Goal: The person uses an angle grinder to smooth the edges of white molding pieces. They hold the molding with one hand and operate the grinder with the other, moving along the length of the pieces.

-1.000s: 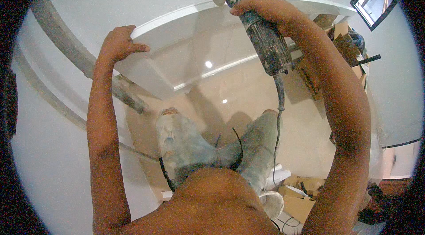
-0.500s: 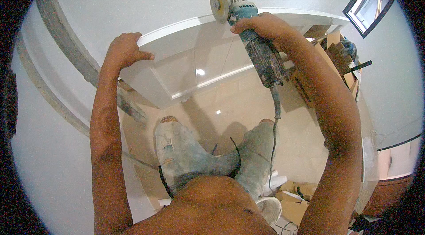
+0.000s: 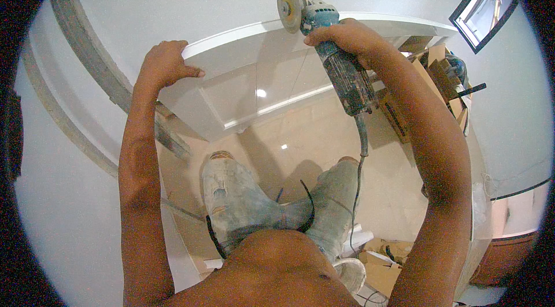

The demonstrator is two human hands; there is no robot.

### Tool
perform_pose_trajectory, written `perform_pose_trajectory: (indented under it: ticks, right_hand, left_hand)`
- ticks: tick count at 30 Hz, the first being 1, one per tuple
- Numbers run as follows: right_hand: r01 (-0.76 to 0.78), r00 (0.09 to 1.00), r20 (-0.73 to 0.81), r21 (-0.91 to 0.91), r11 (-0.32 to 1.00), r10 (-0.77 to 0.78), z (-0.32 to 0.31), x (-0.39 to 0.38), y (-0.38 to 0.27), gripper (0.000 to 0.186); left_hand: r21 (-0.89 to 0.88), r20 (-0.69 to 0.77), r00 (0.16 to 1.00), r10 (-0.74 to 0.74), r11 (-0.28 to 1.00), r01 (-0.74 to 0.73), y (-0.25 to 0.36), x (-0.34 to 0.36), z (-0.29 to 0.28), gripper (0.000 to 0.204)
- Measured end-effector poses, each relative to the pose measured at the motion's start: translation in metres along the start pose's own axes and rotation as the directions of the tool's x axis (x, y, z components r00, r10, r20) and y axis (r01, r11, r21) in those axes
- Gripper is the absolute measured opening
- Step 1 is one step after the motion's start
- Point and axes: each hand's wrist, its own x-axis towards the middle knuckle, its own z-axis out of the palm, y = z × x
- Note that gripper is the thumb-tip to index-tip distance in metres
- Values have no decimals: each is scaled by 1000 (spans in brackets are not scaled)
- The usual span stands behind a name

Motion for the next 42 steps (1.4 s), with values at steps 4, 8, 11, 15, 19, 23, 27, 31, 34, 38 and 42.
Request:
perform_pose_trajectory:
  ticks: [4,8,11,15,19,23,27,31,34,38,42]
  right_hand:
    - [7,1000,2,0,1000,-7,0,0,1,54]
    - [15,1000,4,-14,1000,-15,0,0,1,53]
    - [9,1000,0,-36,999,-9,1,1,1,53]
    - [19,1000,-1,-46,999,-19,1,-1,0,53]
    - [-11,1000,-28,-55,998,9,2,-3,-1,53]
    - [-8,1000,-12,-52,999,7,2,-6,-3,54]
    - [-39,999,29,-67,997,41,0,-7,-6,64]
    - [-49,998,33,-78,996,52,0,-6,-6,70]
    - [-58,997,46,-60,996,61,-2,-4,-5,69]
    - [-50,996,77,-53,997,54,-3,-4,-6,68]
    - [-43,995,84,-48,998,47,-3,-5,-5,65]
  left_hand:
    - [-17,29,999,-27,999,27,1,0,-1,73]
    - [-13,-54,999,-5,1000,4,4,-4,1,63]
    - [-16,-31,999,-15,1000,15,4,-4,0,63]
    - [19,-56,998,1,1000,0,4,-4,1,63]
    - [26,-97,995,8,1000,-5,3,-5,4,64]
    - [11,-59,998,-8,1000,9,4,-3,4,66]
    - [12,-45,999,16,1000,-16,2,-2,3,67]
    - [14,-96,995,26,1000,-25,1,-3,7,66]
    - [25,-82,996,36,999,-34,0,-2,7,66]
    - [12,-68,997,20,1000,-19,1,-2,5,62]
    - [-10,-65,998,13,1000,-14,2,-2,4,60]
